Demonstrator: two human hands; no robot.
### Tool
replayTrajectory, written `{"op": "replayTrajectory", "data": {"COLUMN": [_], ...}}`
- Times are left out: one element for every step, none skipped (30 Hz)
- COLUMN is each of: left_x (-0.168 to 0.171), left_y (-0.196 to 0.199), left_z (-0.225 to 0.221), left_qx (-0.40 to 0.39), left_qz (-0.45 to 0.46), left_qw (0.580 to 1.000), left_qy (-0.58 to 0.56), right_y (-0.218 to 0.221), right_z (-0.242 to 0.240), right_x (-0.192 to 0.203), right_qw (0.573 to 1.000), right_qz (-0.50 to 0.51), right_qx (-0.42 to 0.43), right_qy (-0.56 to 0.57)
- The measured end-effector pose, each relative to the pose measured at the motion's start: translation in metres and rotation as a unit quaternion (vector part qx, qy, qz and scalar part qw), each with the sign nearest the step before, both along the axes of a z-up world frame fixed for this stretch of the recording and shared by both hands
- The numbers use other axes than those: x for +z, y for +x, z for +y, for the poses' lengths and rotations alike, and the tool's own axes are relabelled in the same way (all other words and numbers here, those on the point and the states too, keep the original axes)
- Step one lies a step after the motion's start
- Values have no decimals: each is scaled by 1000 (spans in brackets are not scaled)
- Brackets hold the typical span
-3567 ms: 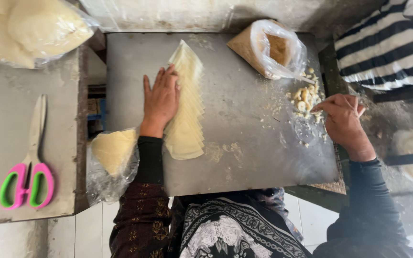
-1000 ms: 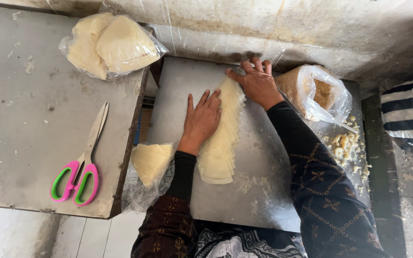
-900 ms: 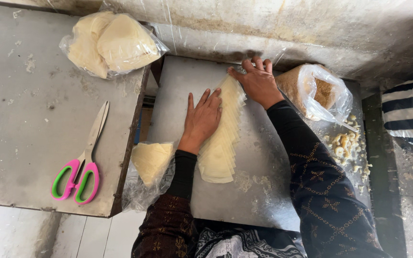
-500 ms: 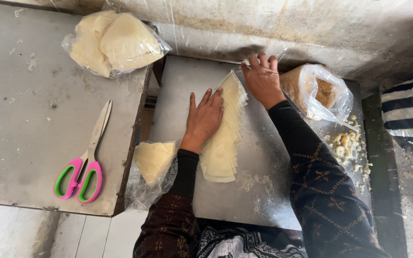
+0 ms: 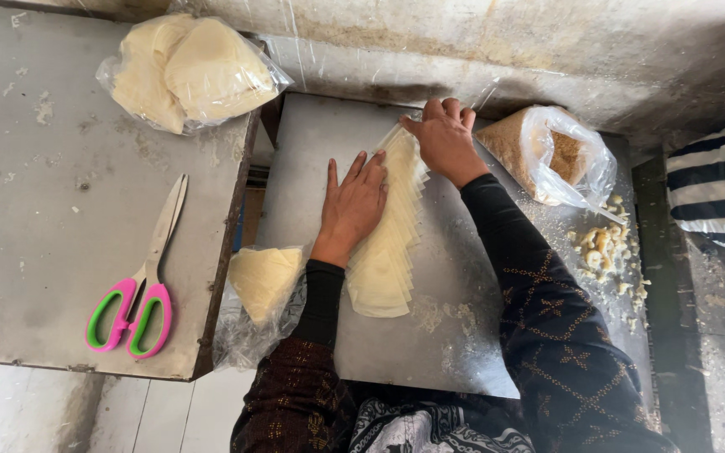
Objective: The person prepares and fills individual dumpling wrappers. They arrange a stack of triangular wrappers on a metal surface, pick one up at a time, use a spoon to place a small amount of crumbly filling in the center, and fold the edges over to seal the dumpling.
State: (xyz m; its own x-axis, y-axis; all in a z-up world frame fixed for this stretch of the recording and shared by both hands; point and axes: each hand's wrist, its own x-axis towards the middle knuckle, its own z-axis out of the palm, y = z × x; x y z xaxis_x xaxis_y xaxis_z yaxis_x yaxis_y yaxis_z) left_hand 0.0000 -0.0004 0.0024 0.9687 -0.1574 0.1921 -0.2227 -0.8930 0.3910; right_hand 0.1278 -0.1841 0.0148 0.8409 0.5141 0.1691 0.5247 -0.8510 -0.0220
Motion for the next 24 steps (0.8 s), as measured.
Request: {"op": "replayTrajectory", "data": {"left_x": [0, 0, 0, -1, -2, -3, -5, -7, -9, -11, -12, -13, -14, -15, -15, -16, -16, -16, -16, -16, -17, -18, -18, -18], "left_y": [0, 0, -1, -1, 0, 1, 1, 2, 2, 2, 2, 3, 3, 4, 4, 4, 4, 4, 5, 5, 4, 4, 3, 3], "left_z": [0, 0, 0, 0, 0, 0, 0, 0, 0, 0, 0, 1, 1, 1, 1, 1, 2, 3, 3, 3, 3, 3, 3, 4], "left_qx": [0, 1, 1, 1, 0, -2, -1, -1, -2, -4, -8, -11, -10, -10, -7, -11, -13, -15, -15, -16, -18, -21, -23, -24], "left_qz": [0, -1, 0, 2, 5, 7, 5, 3, 0, -12, -27, -41, -35, -30, -25, -27, -29, -31, -35, -39, -41, -45, -49, -53], "left_qw": [1000, 1000, 1000, 1000, 1000, 1000, 1000, 1000, 1000, 1000, 999, 998, 999, 999, 999, 999, 999, 999, 999, 999, 999, 998, 998, 998], "left_qy": [-1, -2, -3, -1, 2, 5, 2, 0, -4, -14, -24, -35, -37, -39, -42, -37, -31, -26, -27, -27, -27, -26, -24, -23], "right_y": [0, 0, 0, -1, -2, -2, -4, -8, -17, -32, -49, -67, -87, -108, -130, -151, -168, -182, -190, -197, -203, -205, -206, -206], "right_z": [0, -1, -3, -6, -10, -16, -28, -38, -50, -65, -80, -93, -107, -120, -137, -152, -167, -187, -206, -228, -249, -270, -289, -305], "right_x": [0, 0, 1, 2, 3, 7, 12, 18, 23, 29, 36, 42, 48, 53, 60, 64, 67, 71, 73, 73, 70, 66, 60, 52], "right_qw": [1000, 1000, 1000, 1000, 1000, 1000, 999, 998, 999, 998, 995, 994, 992, 988, 983, 976, 968, 959, 954, 947, 938, 909, 873, 830], "right_qz": [-10, -19, -12, -5, 3, -16, -34, -51, -30, -10, 8, 30, 53, 75, 108, 140, 167, 193, 198, 203, 209, 208, 204, 198], "right_qx": [0, 0, -6, -12, -20, -26, -34, -43, -37, -32, -27, -7, 13, 33, 43, 54, 49, 44, 23, 1, -23, -36, -48, -59], "right_qy": [4, 8, 10, 12, 15, 6, -3, -13, 23, 59, 96, 107, 117, 128, 143, 159, 180, 201, 225, 250, 276, 359, 440, 518]}}
